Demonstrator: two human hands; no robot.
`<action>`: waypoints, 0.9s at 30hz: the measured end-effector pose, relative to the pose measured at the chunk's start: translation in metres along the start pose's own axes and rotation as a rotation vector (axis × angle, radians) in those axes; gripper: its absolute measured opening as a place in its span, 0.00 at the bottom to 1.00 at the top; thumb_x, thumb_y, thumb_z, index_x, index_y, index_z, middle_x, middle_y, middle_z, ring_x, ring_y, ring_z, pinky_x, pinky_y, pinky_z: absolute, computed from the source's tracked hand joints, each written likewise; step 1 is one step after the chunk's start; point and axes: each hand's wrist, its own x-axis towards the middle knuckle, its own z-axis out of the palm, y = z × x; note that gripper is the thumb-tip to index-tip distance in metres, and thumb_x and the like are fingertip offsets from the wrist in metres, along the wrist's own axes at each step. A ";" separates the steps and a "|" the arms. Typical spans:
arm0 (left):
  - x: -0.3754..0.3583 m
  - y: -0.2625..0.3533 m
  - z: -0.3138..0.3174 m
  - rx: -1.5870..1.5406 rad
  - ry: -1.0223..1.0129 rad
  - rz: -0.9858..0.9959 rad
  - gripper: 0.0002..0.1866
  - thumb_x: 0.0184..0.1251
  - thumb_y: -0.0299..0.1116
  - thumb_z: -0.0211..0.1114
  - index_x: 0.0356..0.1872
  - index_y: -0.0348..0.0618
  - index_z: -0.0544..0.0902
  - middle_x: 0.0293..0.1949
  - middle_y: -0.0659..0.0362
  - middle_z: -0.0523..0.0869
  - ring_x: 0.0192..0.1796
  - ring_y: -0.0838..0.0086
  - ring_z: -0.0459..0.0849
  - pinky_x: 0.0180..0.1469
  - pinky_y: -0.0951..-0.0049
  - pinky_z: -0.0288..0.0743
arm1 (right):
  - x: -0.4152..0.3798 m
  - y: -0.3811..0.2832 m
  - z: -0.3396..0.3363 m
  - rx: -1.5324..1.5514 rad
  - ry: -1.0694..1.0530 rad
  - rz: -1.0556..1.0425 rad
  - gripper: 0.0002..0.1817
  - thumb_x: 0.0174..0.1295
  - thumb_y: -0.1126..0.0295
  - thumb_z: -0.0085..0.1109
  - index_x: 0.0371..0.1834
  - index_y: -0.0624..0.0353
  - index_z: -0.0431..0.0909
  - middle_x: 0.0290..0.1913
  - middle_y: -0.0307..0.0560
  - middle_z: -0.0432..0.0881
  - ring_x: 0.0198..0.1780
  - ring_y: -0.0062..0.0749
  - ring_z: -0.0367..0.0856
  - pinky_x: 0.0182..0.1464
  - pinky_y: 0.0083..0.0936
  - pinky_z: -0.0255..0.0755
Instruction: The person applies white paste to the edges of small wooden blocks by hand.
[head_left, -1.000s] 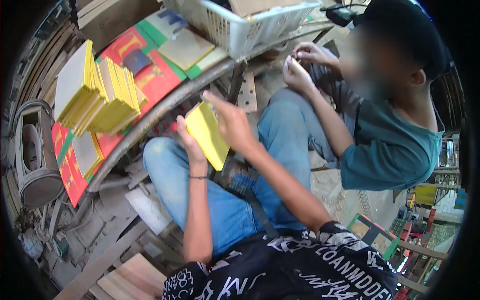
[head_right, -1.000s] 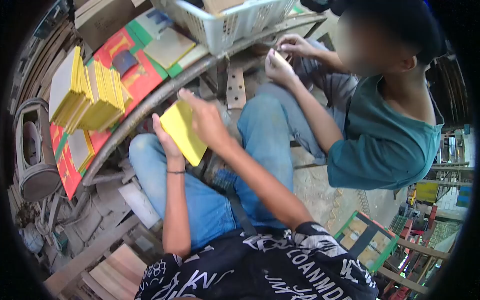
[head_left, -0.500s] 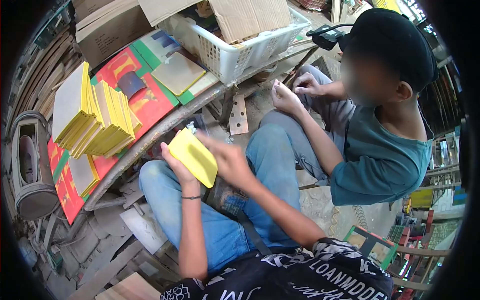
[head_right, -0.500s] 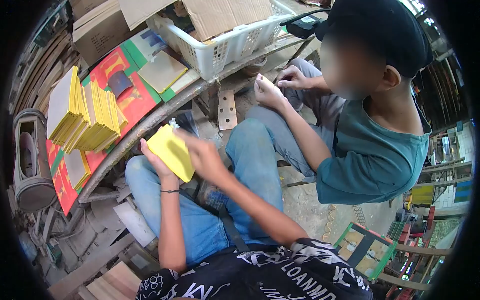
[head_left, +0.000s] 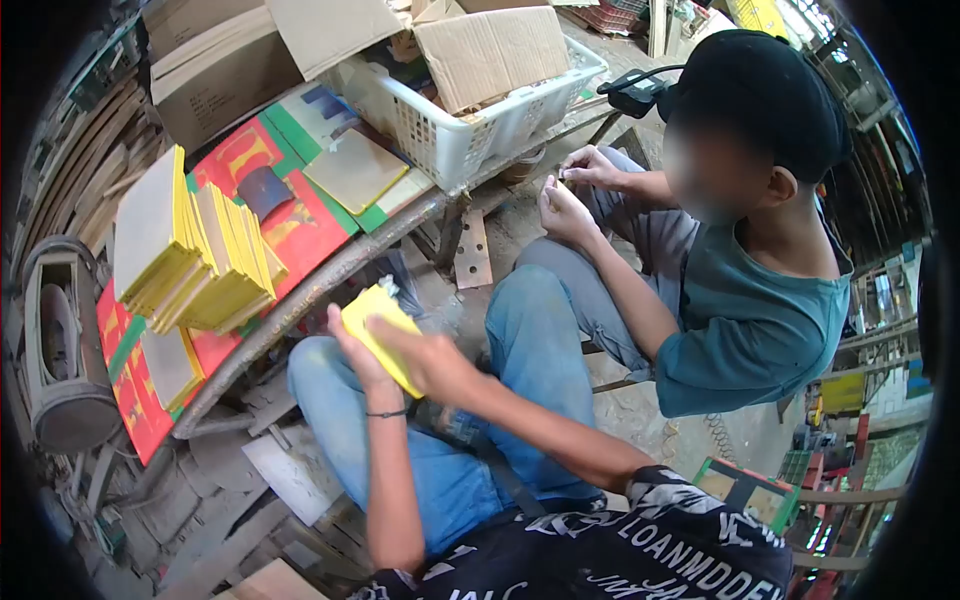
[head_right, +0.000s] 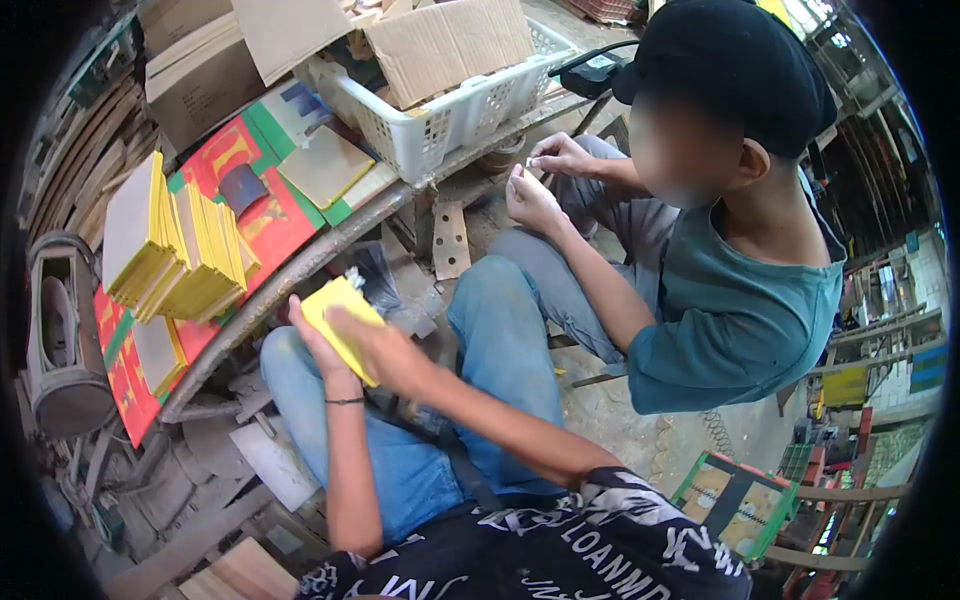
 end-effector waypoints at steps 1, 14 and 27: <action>-0.001 0.009 -0.006 -0.048 0.026 -0.073 0.33 0.67 0.63 0.44 0.45 0.40 0.79 0.32 0.58 0.82 0.31 0.70 0.81 0.35 0.70 0.78 | -0.015 -0.002 0.002 0.007 -0.053 -0.080 0.26 0.54 0.83 0.46 0.59 0.61 0.73 0.53 0.62 0.78 0.53 0.45 0.80 0.55 0.32 0.72; -0.015 0.019 0.014 0.081 0.007 -0.206 0.37 0.64 0.67 0.42 0.46 0.40 0.79 0.39 0.52 0.83 0.36 0.60 0.83 0.40 0.61 0.79 | -0.044 -0.014 -0.023 0.158 -0.113 -0.172 0.23 0.59 0.78 0.48 0.61 0.60 0.72 0.47 0.61 0.80 0.45 0.48 0.82 0.51 0.35 0.72; -0.010 -0.014 0.022 0.088 -0.004 -0.209 0.23 0.68 0.56 0.51 0.45 0.46 0.76 0.43 0.59 0.80 0.46 0.71 0.79 0.52 0.71 0.72 | 0.016 0.041 -0.002 -0.003 0.341 -0.326 0.27 0.54 0.83 0.49 0.62 0.63 0.69 0.62 0.57 0.72 0.65 0.45 0.69 0.68 0.35 0.62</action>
